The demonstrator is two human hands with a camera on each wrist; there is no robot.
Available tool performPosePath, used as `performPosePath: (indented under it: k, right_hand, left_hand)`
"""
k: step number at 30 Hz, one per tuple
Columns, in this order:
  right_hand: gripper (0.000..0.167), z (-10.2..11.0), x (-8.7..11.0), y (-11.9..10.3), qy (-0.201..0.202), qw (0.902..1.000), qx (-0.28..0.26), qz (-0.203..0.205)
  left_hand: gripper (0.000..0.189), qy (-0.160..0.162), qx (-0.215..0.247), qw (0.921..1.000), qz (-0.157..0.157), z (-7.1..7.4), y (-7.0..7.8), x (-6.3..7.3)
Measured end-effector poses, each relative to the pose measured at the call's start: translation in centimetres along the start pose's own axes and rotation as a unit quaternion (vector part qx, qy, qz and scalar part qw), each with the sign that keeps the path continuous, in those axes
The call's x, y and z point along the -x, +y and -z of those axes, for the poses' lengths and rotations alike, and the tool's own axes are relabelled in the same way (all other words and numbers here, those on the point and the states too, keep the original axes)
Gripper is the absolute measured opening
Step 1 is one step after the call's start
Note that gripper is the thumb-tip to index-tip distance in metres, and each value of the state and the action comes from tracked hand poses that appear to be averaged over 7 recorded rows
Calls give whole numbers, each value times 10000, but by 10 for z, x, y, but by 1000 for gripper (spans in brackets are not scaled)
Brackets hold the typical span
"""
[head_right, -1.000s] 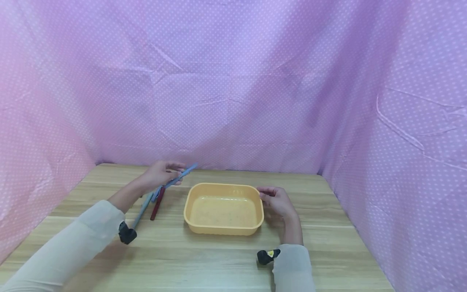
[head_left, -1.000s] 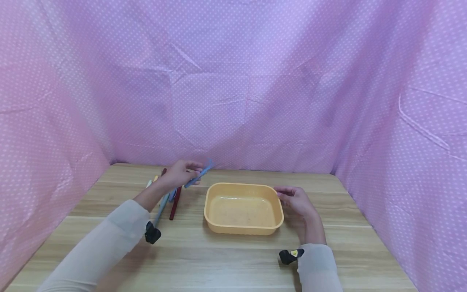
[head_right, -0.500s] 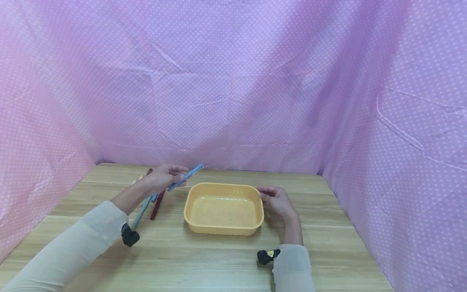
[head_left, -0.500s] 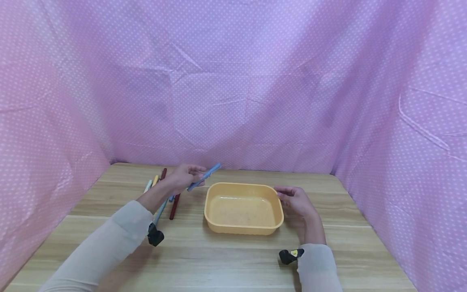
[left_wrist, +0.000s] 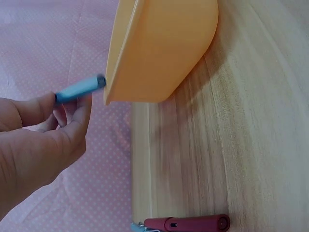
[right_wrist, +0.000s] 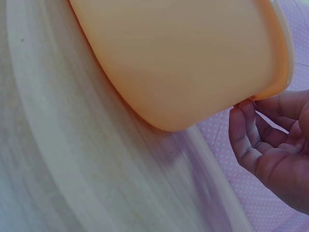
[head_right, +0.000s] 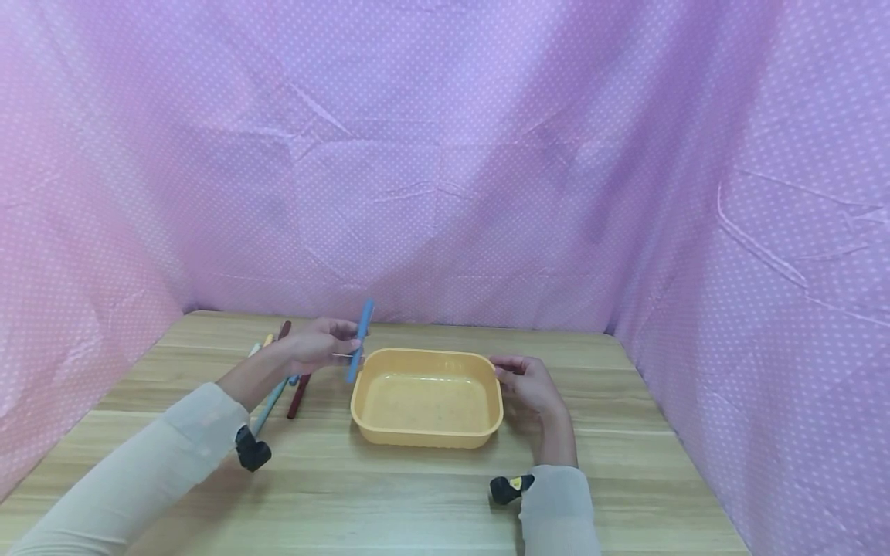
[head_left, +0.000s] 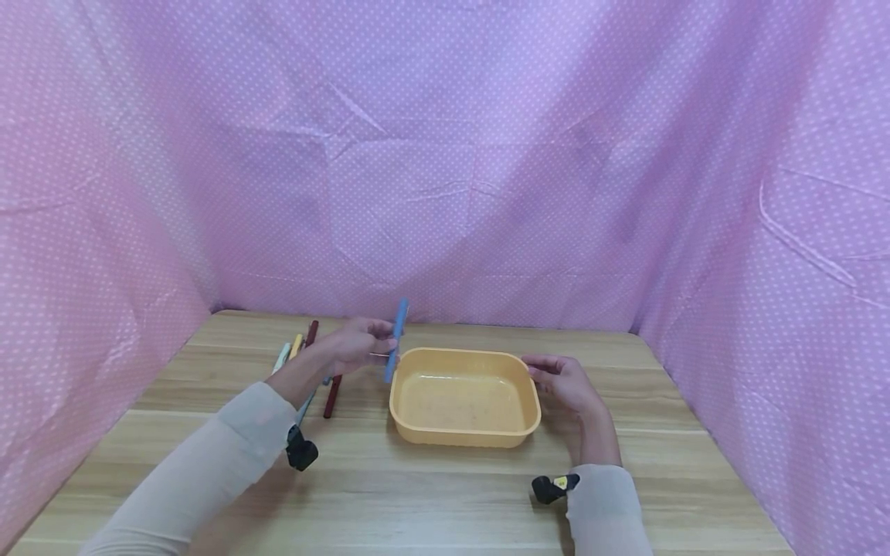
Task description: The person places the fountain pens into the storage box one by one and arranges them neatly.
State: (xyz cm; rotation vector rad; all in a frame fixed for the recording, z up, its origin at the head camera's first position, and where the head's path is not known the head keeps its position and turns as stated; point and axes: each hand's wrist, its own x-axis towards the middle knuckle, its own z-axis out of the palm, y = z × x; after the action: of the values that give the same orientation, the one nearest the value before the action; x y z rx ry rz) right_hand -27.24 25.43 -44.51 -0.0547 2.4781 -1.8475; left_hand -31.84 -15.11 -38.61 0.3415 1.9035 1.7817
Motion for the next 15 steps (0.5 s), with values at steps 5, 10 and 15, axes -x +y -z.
performPosePath:
  k: [5, 10, 15]
  right_hand:
    - [36, 1, 0, 0, -81, 9999, -54, 63]
    - [35, 0, 0, 1, -67, 9999, -106, 47]
    - [35, 0, -1, 2, -27, 9999, -155, 13]
  left_hand:
    - [43, -39, -32, 10000, -30, -5, 0, -1]
    - [44, -127, -2, 9999, -29, -11, 2, -4]
    - [48, -215, 129, 9996, -87, -19, 2, -8]
